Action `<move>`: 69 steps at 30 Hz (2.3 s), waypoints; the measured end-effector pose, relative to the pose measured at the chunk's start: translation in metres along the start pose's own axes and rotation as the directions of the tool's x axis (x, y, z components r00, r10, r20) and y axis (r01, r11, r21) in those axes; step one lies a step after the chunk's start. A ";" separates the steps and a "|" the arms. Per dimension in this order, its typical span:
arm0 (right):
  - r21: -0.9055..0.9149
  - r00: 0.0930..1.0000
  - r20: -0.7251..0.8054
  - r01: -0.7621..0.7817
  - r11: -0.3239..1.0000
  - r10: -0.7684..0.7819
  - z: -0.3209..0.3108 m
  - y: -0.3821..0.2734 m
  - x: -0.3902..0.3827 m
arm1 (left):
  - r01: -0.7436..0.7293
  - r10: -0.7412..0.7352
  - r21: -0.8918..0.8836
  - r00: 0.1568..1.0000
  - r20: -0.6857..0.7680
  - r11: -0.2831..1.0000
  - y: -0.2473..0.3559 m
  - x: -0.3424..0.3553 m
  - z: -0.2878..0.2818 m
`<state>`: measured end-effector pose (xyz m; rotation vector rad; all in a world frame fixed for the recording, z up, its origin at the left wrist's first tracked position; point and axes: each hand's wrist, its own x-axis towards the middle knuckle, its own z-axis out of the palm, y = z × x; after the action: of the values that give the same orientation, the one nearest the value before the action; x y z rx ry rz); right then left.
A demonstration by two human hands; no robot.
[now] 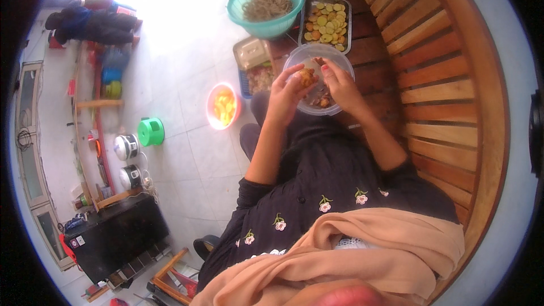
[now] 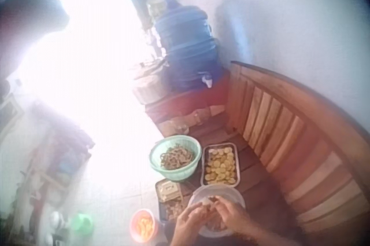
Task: The person sits on the floor and peels small round vegetables using a knife, placing the peels into a clear plastic container. Sliced pieces are visible in a nearby tray.
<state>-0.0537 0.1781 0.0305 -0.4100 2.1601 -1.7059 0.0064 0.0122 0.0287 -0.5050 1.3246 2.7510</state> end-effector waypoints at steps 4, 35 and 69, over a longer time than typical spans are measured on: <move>-0.028 0.991 0.050 0.128 0.991 -0.126 0.001 -0.002 -0.003 | -0.022 0.024 0.075 0.999 -0.024 0.997 -0.001 0.005 0.001; -0.722 0.968 0.074 -0.114 0.683 0.240 -0.024 -0.007 0.021 | -0.123 0.158 0.992 0.980 0.122 -0.005 -0.034 0.047 -0.013; -0.820 0.874 0.119 -0.180 0.543 0.471 0.044 0.079 0.111 | 0.012 0.260 0.996 0.965 0.012 -0.091 -0.024 0.042 -0.027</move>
<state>-0.1341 0.1092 -0.0663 -0.4159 2.4103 -0.3321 -0.0221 0.0022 -0.0181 -0.4188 2.9736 0.8313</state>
